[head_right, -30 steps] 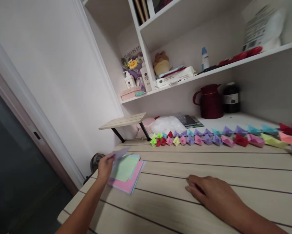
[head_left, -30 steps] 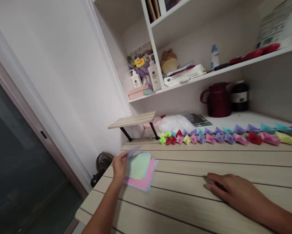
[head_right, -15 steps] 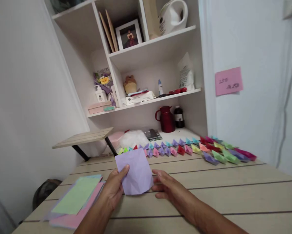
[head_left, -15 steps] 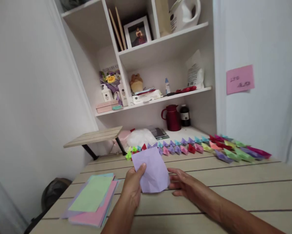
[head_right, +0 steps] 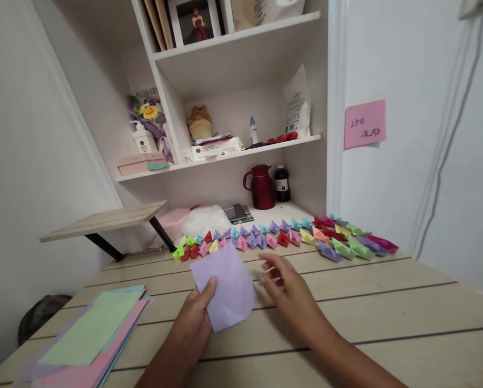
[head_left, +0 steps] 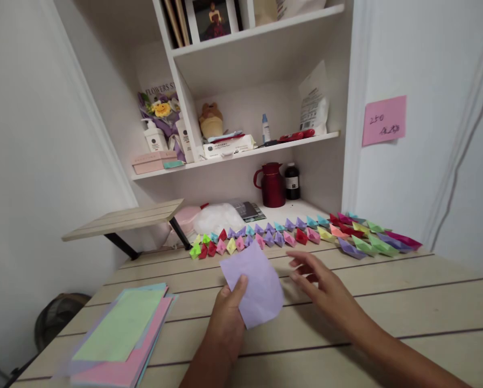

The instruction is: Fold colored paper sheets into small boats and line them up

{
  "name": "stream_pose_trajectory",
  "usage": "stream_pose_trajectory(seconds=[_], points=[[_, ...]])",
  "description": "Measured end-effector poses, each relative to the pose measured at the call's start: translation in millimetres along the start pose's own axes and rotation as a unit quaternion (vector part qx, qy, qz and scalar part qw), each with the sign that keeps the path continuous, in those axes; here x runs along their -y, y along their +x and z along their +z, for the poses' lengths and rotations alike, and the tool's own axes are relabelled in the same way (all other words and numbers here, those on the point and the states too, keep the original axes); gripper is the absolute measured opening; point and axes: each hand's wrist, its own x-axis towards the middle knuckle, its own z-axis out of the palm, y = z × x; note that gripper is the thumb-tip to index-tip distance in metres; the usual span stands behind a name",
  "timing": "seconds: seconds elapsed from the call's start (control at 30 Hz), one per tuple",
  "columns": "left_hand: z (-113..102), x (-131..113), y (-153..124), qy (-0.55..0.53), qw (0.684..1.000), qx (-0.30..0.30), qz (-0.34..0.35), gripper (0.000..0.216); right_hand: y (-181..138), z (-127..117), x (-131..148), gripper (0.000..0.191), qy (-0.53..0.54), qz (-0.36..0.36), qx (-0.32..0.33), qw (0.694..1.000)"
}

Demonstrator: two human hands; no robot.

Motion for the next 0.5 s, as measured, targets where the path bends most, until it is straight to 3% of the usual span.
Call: stream_pose_trajectory(seconds=[0.07, 0.13, 0.23, 0.3, 0.4, 0.5], points=[[1.0, 1.9, -2.6, 0.018, 0.999, 0.026, 0.011, 0.045, -8.3, 6.1, 7.9, 0.042, 0.015, -0.007, 0.077, 0.997], [1.9, 5.1, -4.7, 0.058, 0.996, 0.059, 0.018, 0.044, -17.8, 15.4, 15.7, 0.050, 0.030, -0.007, 0.126, 0.991], [0.7, 9.7, -5.5, 0.195, 0.976, 0.087, 0.045, 0.037, -26.5, 25.7, 24.1, 0.059, 0.073, -0.026, 0.147, 0.986], [-1.6, 11.9, -4.8, 0.332, 0.932, 0.093, 0.114, 0.026, -26.5, 26.7, 26.6, 0.048, 0.084, -0.027, 0.133, 0.987], [-5.3, 14.2, -3.1, 0.493, 0.829, 0.077, 0.252, 0.016, -20.0, 21.7, 25.2, 0.022, 0.099, -0.011, 0.095, 0.990], [-7.6, 16.1, -1.5, 0.531, 0.776, 0.013, 0.340, 0.038, -12.1, 15.4, 21.4, 0.025, 0.176, 0.054, 0.058, 0.981]])
